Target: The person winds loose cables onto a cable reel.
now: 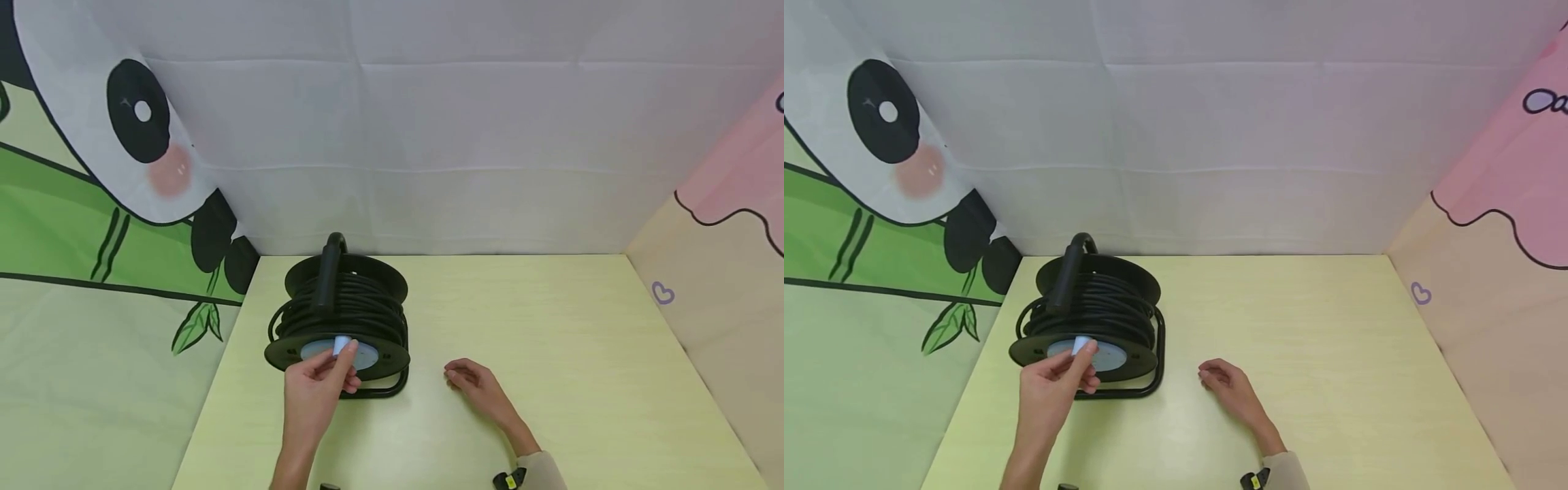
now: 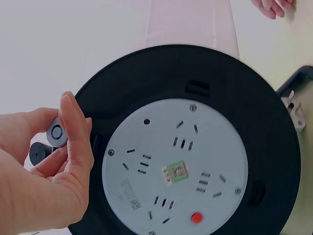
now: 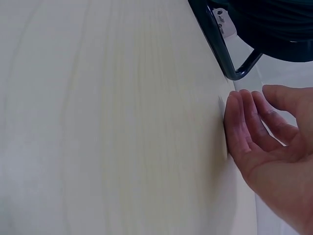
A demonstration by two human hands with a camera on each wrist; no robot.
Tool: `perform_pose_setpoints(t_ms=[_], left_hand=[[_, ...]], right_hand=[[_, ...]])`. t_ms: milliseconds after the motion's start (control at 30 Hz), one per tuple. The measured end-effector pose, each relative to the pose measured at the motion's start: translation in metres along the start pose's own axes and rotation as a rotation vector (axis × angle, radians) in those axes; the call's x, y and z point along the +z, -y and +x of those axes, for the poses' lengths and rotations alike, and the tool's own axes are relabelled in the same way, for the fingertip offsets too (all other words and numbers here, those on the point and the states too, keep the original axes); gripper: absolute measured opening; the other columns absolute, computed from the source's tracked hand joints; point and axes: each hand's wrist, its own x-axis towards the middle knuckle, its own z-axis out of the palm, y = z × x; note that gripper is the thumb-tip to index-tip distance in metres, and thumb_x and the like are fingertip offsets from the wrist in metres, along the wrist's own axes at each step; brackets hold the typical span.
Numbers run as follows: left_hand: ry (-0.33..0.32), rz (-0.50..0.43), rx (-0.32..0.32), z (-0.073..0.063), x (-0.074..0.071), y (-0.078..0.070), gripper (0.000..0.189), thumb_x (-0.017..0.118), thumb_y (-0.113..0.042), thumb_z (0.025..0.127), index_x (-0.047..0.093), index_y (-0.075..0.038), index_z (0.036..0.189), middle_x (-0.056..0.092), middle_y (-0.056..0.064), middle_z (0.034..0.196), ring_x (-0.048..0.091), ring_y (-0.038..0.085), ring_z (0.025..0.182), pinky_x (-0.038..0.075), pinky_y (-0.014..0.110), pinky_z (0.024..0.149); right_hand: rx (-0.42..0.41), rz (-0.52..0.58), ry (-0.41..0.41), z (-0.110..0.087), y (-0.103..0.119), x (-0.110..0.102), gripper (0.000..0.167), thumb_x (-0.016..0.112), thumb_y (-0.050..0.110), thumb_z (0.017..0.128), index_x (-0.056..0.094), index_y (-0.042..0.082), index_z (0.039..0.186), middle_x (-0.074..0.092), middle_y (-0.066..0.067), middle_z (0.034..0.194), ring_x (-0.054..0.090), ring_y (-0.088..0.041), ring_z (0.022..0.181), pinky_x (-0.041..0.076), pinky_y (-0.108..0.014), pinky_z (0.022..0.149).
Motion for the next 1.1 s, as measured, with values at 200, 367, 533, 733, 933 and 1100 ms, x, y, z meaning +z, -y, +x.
perform_pose_setpoints(t_ms=[200,367,533,733,933,1100], left_hand=[[0.044,-0.036,-0.012,0.000,0.010,0.006,0.030,0.080,-0.024,0.092,0.076,0.005,0.088,0.068,0.013,0.068,0.069,0.026,0.056,0.063,0.037,0.057],[0.079,-0.036,-0.028,-0.002,0.017,0.009,0.032,0.081,-0.027,0.092,0.075,0.004,0.086,0.067,0.012,0.067,0.068,0.022,0.055,0.061,0.033,0.052],[0.108,-0.045,-0.034,-0.004,0.024,0.014,0.032,0.079,-0.027,0.094,0.075,0.004,0.087,0.066,0.011,0.066,0.066,0.019,0.054,0.058,0.029,0.049],[0.149,0.001,-0.025,-0.008,0.035,0.029,0.030,0.077,-0.027,0.095,0.077,0.003,0.092,0.068,0.010,0.069,0.068,0.018,0.057,0.060,0.028,0.055],[0.226,0.231,0.125,-0.014,0.053,0.047,0.019,0.075,-0.028,0.096,0.078,-0.010,0.093,0.071,-0.004,0.080,0.069,0.010,0.071,0.061,0.025,0.068],[0.287,0.418,0.268,-0.015,0.068,0.059,0.013,0.073,-0.026,0.098,0.073,-0.015,0.093,0.067,-0.009,0.089,0.065,0.007,0.080,0.059,0.030,0.074]], right_hand=[[-0.013,-0.014,-0.013,-0.002,0.002,-0.003,0.028,0.060,0.012,0.105,0.062,-0.010,0.123,0.068,-0.025,0.113,0.069,-0.036,0.101,0.061,-0.032,0.087],[-0.048,-0.048,-0.035,-0.008,0.004,-0.006,0.029,0.061,0.013,0.105,0.063,-0.010,0.123,0.070,-0.024,0.111,0.070,-0.037,0.101,0.061,-0.033,0.085],[-0.072,-0.081,-0.067,-0.014,0.006,-0.010,0.028,0.062,0.013,0.104,0.064,-0.009,0.121,0.071,-0.021,0.109,0.070,-0.034,0.097,0.061,-0.032,0.082],[-0.079,-0.170,-0.156,-0.020,0.011,-0.013,0.021,0.066,0.013,0.102,0.069,-0.002,0.117,0.073,-0.013,0.105,0.070,-0.023,0.094,0.059,-0.025,0.081],[-0.092,-0.264,-0.245,-0.026,0.017,-0.017,0.016,0.070,0.013,0.100,0.071,0.004,0.112,0.072,-0.001,0.102,0.068,-0.014,0.094,0.058,-0.028,0.084],[-0.214,-0.373,-0.289,-0.027,0.020,-0.026,0.013,0.073,0.010,0.097,0.070,0.004,0.107,0.071,0.003,0.098,0.067,-0.013,0.090,0.060,-0.038,0.082]])
